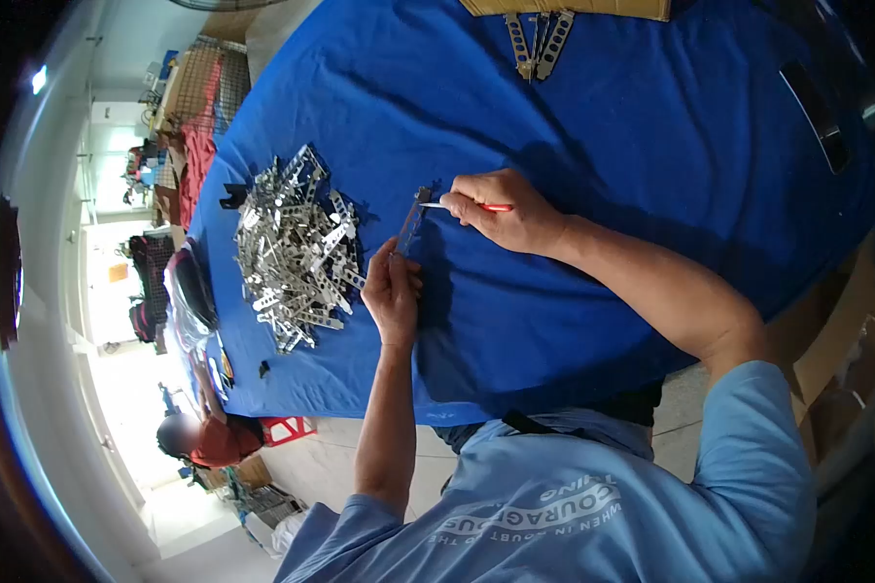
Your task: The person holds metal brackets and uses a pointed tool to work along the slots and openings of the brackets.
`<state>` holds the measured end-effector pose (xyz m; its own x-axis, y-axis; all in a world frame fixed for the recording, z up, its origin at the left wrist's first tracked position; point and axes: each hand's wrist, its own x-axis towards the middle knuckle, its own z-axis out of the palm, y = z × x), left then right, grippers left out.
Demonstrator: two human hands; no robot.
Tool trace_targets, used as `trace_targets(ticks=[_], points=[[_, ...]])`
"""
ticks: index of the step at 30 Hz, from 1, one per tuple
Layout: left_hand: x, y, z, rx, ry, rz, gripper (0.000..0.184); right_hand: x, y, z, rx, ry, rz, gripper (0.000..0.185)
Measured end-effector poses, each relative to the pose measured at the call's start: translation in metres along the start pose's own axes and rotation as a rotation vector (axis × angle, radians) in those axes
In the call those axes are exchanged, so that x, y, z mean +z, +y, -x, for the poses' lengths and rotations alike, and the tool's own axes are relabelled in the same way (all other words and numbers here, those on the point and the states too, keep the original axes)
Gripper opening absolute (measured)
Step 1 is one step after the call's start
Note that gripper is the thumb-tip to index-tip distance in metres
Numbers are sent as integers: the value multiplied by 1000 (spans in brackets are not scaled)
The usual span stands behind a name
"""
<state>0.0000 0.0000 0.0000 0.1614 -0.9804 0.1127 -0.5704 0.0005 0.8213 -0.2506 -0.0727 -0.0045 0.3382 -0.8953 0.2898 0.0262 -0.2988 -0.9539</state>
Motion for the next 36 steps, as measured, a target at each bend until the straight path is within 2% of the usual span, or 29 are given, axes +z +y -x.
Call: trace_targets(ticks=[2, 5, 6, 9, 12, 15, 18, 21, 24, 33, 36], points=[[4, 7, 3, 70, 43, -67, 26, 0, -9, 3, 18, 76, -84, 28], [9, -2, 7, 101, 67, -110, 25, 3, -2, 3, -20, 8, -32, 28], [3, -1, 4, 72, 74, -100, 25, 2, -7, -1, 20, -85, 24, 29], [6, 0, 5, 29, 84, -41, 25, 5, -4, 4, 75, -18, 30, 28], [2, 0, 4, 23, 89, -28, 26, 0, -6, 3, 79, -64, -18, 28], [2, 0, 3, 40, 78, -17, 26, 6, -4, 1, -119, -134, 153, 28], [2, 0, 3, 41, 79, -23, 25, 6, -3, 3, 20, -55, 102, 28], [2, -3, 3, 51, 86, -31, 25, 2, -6, 3, 80, -91, 19, 27], [1, -3, 3, 48, 84, -30, 25, 15, 1, 3, -65, -49, 8, 25], [3, -3, 3, 19, 80, -8, 25, 9, -4, 3, 89, 44, -63, 31], [2, -3, 3, 41, 76, -31, 25, 12, -1, 0, 0, -25, -35, 33]])
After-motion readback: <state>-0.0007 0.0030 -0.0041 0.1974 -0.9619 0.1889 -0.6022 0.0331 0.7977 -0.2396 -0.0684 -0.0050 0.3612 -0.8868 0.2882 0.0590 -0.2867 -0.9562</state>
